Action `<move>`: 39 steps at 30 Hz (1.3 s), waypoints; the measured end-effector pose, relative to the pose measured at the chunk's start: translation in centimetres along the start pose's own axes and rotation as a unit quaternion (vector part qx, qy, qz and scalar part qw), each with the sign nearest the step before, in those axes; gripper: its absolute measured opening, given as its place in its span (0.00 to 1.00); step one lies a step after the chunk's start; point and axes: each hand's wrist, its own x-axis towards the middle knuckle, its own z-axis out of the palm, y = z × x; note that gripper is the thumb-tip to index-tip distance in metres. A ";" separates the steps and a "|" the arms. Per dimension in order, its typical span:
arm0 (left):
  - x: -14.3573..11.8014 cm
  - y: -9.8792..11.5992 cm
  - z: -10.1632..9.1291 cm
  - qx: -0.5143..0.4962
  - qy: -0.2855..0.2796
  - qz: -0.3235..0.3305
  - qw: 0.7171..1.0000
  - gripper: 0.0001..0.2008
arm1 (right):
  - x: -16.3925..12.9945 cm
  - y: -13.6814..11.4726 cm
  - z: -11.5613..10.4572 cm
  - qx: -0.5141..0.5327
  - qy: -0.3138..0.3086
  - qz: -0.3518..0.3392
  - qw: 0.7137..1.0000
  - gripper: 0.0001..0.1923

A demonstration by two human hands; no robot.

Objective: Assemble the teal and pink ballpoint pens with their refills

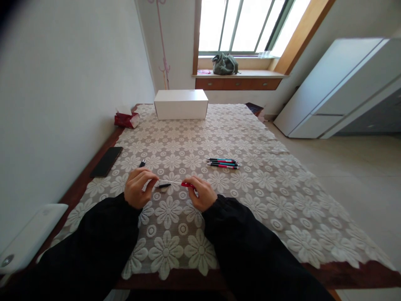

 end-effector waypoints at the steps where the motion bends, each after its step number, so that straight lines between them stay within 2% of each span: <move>1: 0.0 0.1 0.0 0.000 -0.002 0.002 1.000 0.05 | 0.0 0.0 0.0 -0.001 -0.002 0.000 1.000 0.13; 8: 0.3 0.8 0.1 -0.019 -0.015 0.045 0.999 0.04 | -0.1 0.0 0.2 0.016 -0.042 -0.007 0.999 0.12; 14: 0.4 1.4 0.1 -0.056 -0.050 0.086 0.994 0.04 | -0.6 0.4 0.6 0.025 -0.062 -0.006 0.998 0.14; 22: 0.3 1.6 0.1 -0.072 -0.042 0.073 0.994 0.02 | -0.8 0.7 0.9 0.034 -0.055 0.019 0.998 0.16; 28: 0.3 2.0 0.1 -0.108 -0.032 0.076 0.991 0.04 | -1.0 0.6 1.0 0.040 -0.062 0.008 0.997 0.15; 39: 0.5 2.4 -0.2 -0.072 -0.072 0.078 0.992 0.05 | -1.0 0.6 0.9 0.014 -0.078 -0.021 0.997 0.14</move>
